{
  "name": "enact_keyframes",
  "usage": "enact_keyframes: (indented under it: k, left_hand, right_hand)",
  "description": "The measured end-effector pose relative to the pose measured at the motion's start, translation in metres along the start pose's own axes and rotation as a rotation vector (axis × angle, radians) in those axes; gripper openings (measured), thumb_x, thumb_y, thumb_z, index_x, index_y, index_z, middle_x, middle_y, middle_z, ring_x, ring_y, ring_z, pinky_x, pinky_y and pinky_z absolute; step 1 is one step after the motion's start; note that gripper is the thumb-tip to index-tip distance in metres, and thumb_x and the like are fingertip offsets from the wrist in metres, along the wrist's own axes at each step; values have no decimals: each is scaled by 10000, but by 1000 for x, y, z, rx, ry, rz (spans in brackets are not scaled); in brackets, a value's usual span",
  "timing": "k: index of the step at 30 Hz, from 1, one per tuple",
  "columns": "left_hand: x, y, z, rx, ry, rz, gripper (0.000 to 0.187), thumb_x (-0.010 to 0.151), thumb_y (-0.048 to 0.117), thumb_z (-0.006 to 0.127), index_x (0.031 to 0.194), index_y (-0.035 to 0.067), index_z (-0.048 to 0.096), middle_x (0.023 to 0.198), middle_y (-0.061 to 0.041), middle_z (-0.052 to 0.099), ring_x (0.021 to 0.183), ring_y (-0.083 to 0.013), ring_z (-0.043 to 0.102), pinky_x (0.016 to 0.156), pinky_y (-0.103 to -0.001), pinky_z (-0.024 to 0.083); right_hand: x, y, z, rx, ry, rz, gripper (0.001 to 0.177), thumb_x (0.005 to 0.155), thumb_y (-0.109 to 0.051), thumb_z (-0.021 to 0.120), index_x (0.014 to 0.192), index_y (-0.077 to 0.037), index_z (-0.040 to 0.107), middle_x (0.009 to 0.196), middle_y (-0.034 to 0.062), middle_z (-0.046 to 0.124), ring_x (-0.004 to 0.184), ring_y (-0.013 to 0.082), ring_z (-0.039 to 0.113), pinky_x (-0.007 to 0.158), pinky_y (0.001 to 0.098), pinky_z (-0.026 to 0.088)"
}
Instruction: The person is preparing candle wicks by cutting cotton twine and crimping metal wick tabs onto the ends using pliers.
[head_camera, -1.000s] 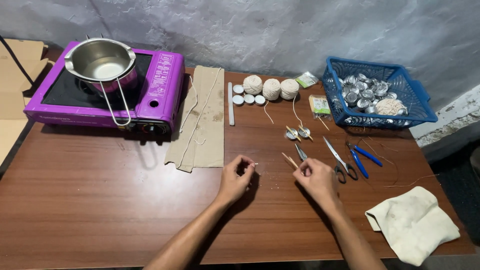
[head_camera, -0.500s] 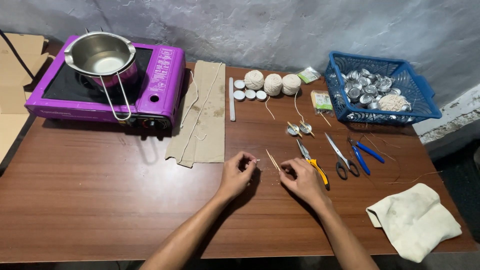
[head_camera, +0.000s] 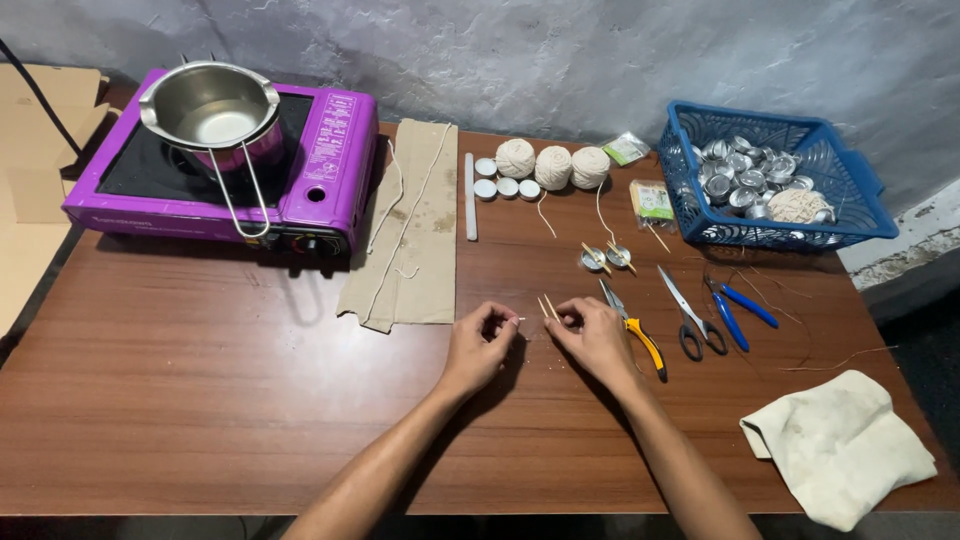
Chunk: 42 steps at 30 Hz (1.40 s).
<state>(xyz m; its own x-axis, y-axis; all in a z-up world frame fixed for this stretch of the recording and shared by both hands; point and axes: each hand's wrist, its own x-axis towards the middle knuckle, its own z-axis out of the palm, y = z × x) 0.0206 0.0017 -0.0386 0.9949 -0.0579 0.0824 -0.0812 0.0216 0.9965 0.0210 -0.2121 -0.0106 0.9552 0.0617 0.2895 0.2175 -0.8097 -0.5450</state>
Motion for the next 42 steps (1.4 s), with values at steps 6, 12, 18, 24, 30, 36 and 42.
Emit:
enact_keyframes:
  k: [6,12,18,24,30,36,42]
  left_hand:
    - [2,-4,-1,26,9,18,81,886,111,738,928,43,746,738,-98,718,628,-125,638,424,-278,586]
    - [-1,3,-2,42,12,25,78,885,104,729,932,48,754,729,-88,719,635,-124,637,491,-268,568]
    - [-3,5,-2,59,6,55,85,891,118,730,941,53,754,732,-91,719,643,-125,640,535,-280,560]
    - [-4,9,-3,80,2,47,80,887,126,740,938,70,762,744,-69,726,671,-113,634,590,-264,548]
    - [-6,26,-5,48,-77,49,71,897,121,740,942,76,771,794,-123,751,734,-170,702,660,-326,591]
    - [-6,26,-1,-126,-167,-43,101,889,122,753,961,53,771,905,-106,770,852,-153,669,788,-344,581]
    - [-7,22,1,-140,-142,-79,131,873,123,779,981,51,794,851,-106,765,824,-145,676,756,-321,583]
  right_hand:
    - [10,-7,7,-96,-117,41,100,849,-239,769,926,-179,792,834,69,735,876,303,738,757,402,595]
    - [9,3,14,-280,-221,-8,168,890,-339,654,918,-173,652,866,57,659,920,308,716,752,451,605]
    - [1,-11,2,-387,-233,-207,144,932,-291,563,931,-148,552,835,66,593,916,290,699,721,438,608]
    - [4,-6,-2,-283,-308,-62,241,894,-231,613,1115,-136,626,874,72,697,918,291,724,761,443,607]
    - [-3,-7,3,158,-102,-25,275,757,-149,740,1028,-105,739,728,90,711,684,205,723,608,317,581]
    - [-25,-27,26,883,-49,256,306,812,39,725,1117,11,721,789,117,711,634,129,687,547,233,588]
    - [-31,-43,26,884,17,186,277,859,54,715,1056,8,525,886,128,676,691,149,693,608,256,609]
